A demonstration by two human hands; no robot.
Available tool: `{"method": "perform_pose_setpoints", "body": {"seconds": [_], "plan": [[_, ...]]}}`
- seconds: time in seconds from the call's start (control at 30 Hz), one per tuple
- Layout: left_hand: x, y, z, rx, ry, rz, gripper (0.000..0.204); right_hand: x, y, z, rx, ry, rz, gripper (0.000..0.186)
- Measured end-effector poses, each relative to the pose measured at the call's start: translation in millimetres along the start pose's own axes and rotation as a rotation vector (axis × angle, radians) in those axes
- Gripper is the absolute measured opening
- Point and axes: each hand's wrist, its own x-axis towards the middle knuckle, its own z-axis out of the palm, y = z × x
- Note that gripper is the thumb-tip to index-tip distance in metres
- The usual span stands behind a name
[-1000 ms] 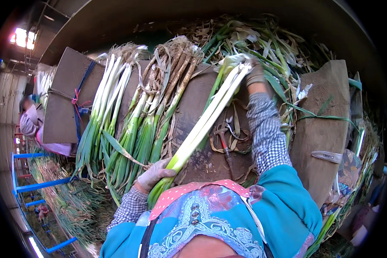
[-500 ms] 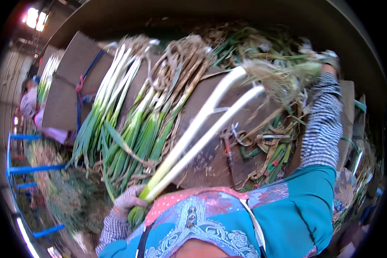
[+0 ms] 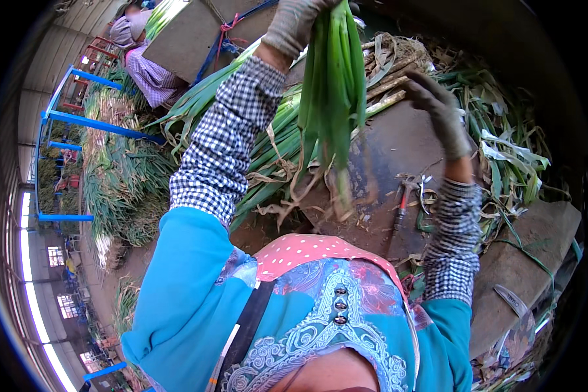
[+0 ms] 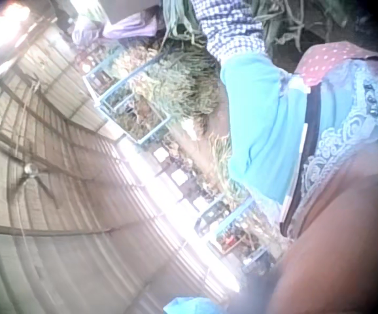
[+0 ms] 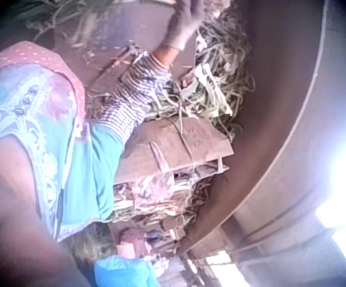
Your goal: The person trims and sorts leeks using a tool, then stacks the trimmed leeks on a work surface.
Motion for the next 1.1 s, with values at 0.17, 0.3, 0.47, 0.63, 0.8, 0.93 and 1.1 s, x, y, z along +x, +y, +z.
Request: {"method": "perform_pose_setpoints", "body": {"seconds": [0.17, 0.3, 0.47, 0.63, 0.8, 0.93, 1.1], "plan": [[30.8, 17.9, -0.1, -0.051, 0.128, 0.116, 0.020, 4.2, 17.1, 92.0, 0.341, 0.023, -0.211, 0.049], [29.9, 33.4, -20.4, -0.115, 0.171, 0.184, 0.021, 11.6, 12.9, 81.5, 0.000, 0.105, -0.174, 0.032], [50.5, 11.1, -25.8, -0.082, 0.381, 0.271, 0.016, 6.2, -1.0, 62.8, -0.554, 0.538, -0.766, 0.010], [88.7, 35.2, -94.4, -0.115, 0.569, 0.487, 0.013, -29.0, -14.1, 50.6, -0.132, 0.599, -0.591, 0.015], [100.6, 18.9, -61.8, -0.306, 0.580, 0.547, 0.026, 9.0, -20.8, 120.3, -1.082, 0.415, -0.394, 0.045], [117.9, -1.4, -20.4, -0.317, 0.568, 0.357, 0.027, 69.8, -2.7, 112.8, -1.347, 0.584, -0.293, 0.030], [142.3, -0.9, -80.0, -0.072, 0.695, 0.434, 0.026, 60.5, 5.0, 132.8, -1.286, 0.411, -0.812, 0.023]]}}
